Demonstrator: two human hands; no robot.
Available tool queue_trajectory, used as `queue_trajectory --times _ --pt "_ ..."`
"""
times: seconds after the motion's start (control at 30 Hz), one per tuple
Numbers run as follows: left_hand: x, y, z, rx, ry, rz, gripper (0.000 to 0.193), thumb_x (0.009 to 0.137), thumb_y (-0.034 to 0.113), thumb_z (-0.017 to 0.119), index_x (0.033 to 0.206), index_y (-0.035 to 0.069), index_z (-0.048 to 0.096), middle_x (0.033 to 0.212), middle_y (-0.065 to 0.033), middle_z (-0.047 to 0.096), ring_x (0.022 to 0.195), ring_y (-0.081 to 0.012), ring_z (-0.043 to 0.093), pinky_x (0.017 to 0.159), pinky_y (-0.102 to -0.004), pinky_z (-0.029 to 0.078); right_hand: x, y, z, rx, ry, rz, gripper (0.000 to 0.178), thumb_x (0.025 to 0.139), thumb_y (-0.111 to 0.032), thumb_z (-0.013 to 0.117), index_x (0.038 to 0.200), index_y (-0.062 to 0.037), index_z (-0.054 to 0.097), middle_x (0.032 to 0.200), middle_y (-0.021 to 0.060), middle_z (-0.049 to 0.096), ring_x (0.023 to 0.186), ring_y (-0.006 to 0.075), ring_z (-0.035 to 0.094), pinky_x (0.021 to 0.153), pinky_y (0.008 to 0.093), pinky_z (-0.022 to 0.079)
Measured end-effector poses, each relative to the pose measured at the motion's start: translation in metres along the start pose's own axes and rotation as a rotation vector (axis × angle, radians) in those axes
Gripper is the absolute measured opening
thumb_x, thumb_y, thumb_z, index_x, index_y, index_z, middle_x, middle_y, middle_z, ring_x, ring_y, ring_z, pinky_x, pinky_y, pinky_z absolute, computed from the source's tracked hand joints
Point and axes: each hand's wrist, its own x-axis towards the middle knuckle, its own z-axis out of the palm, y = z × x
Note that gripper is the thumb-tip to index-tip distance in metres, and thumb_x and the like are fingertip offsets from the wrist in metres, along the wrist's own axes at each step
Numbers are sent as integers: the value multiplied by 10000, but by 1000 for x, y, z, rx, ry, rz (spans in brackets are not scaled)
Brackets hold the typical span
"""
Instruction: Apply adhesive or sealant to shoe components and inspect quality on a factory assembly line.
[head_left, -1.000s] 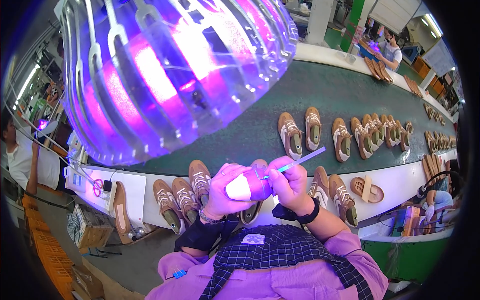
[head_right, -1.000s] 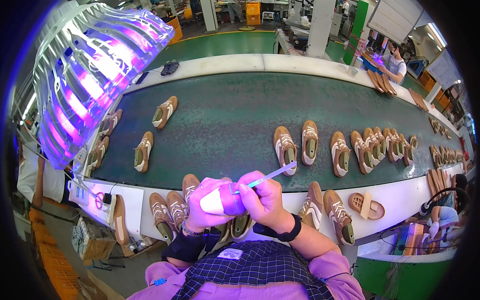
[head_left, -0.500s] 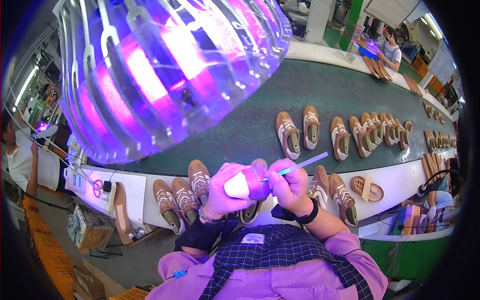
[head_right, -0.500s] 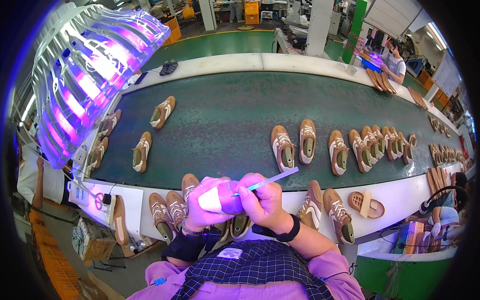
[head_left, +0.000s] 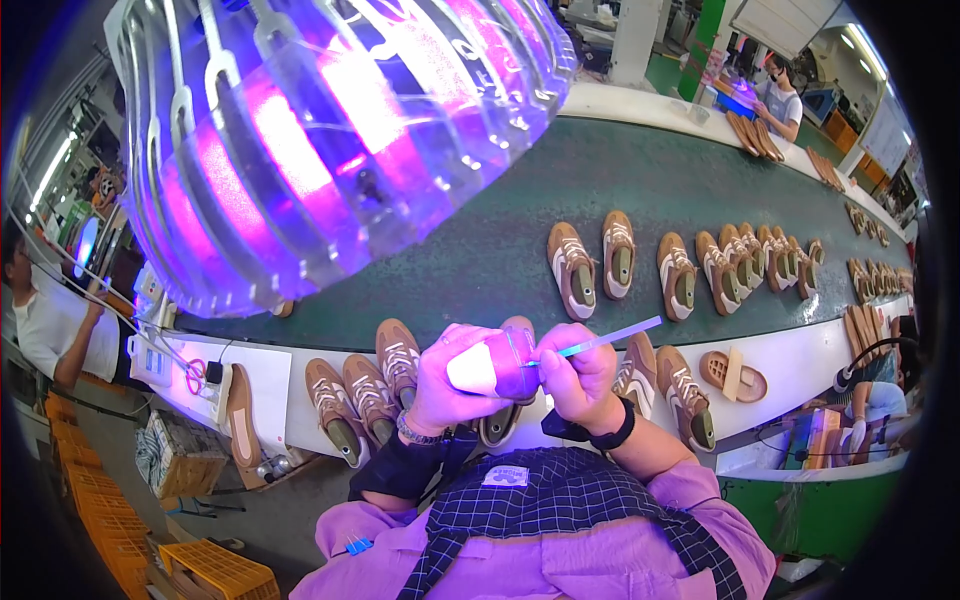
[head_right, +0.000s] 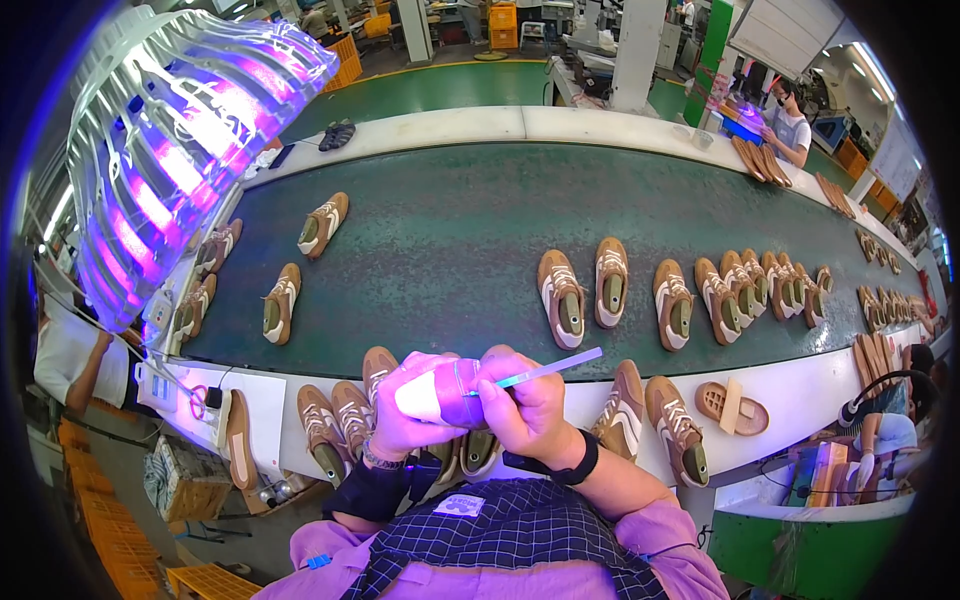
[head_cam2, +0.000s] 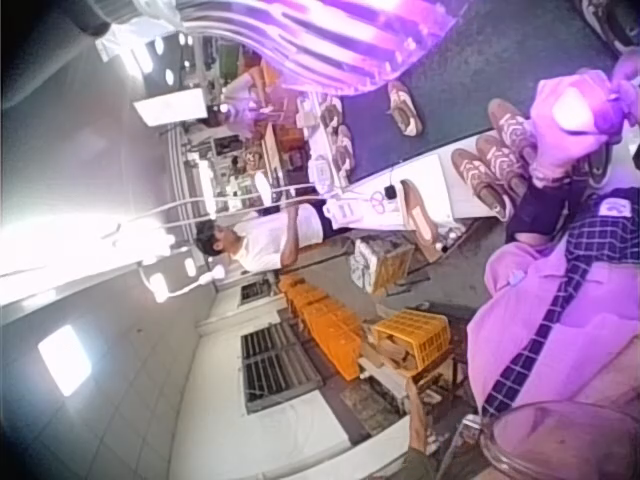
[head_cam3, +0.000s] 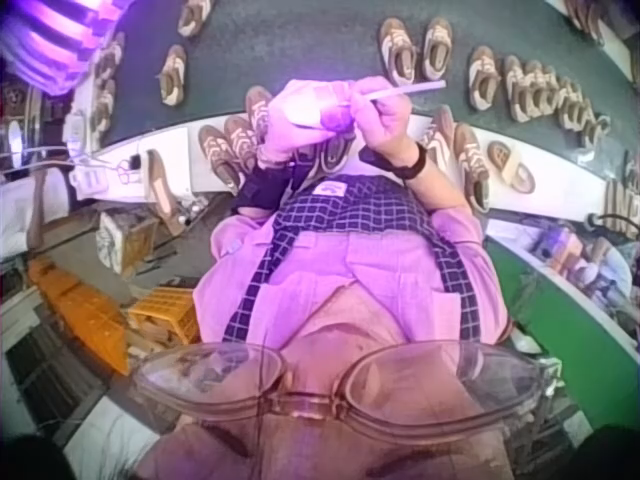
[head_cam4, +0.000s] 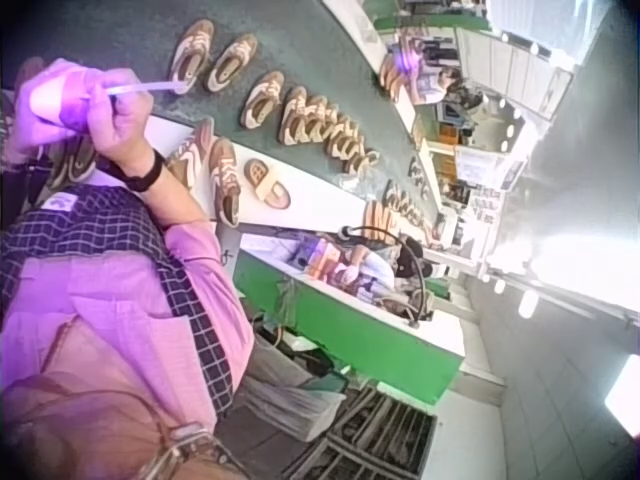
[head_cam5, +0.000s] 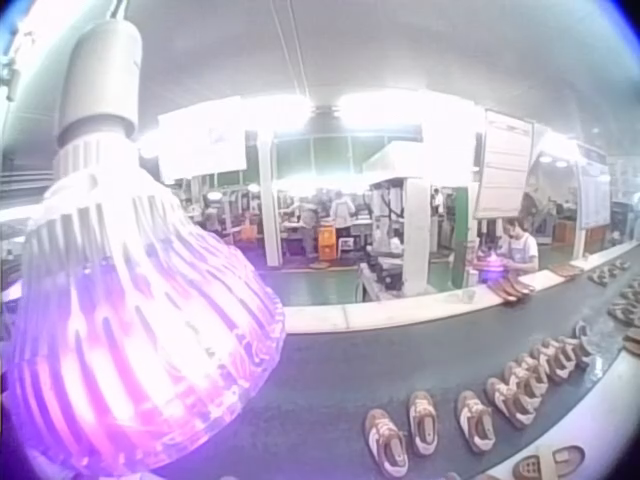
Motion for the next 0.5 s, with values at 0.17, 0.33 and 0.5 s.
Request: queue_trajectory --times 0.17,0.33,0.5 --pt "2 2 -1 2 -16 18 635 510 194 876 1061 4 625 1003 -108 648 920 -231 610 822 -348 481 0 -2 0 12 7 -21 79 882 -27 495 850 8 559 657 34 548 500 64 492 461 213 379" --pt "2 3 -1 -58 -26 -22 631 513 193 877 1058 -3 630 1022 -105 650 934 -227 608 842 -351 470 -3 0 -2 -8 -8 -54 76 873 -22 497 847 8 561 651 41 551 502 73 507 460 216 388" --pt "5 4 -2 -109 -38 -52 644 509 216 876 1065 1 632 1026 -101 654 951 -223 599 854 -345 451 -9 -4 -6 -43 -70 -88 90 880 -50 496 845 8 554 643 48 546 489 82 506 448 223 400"
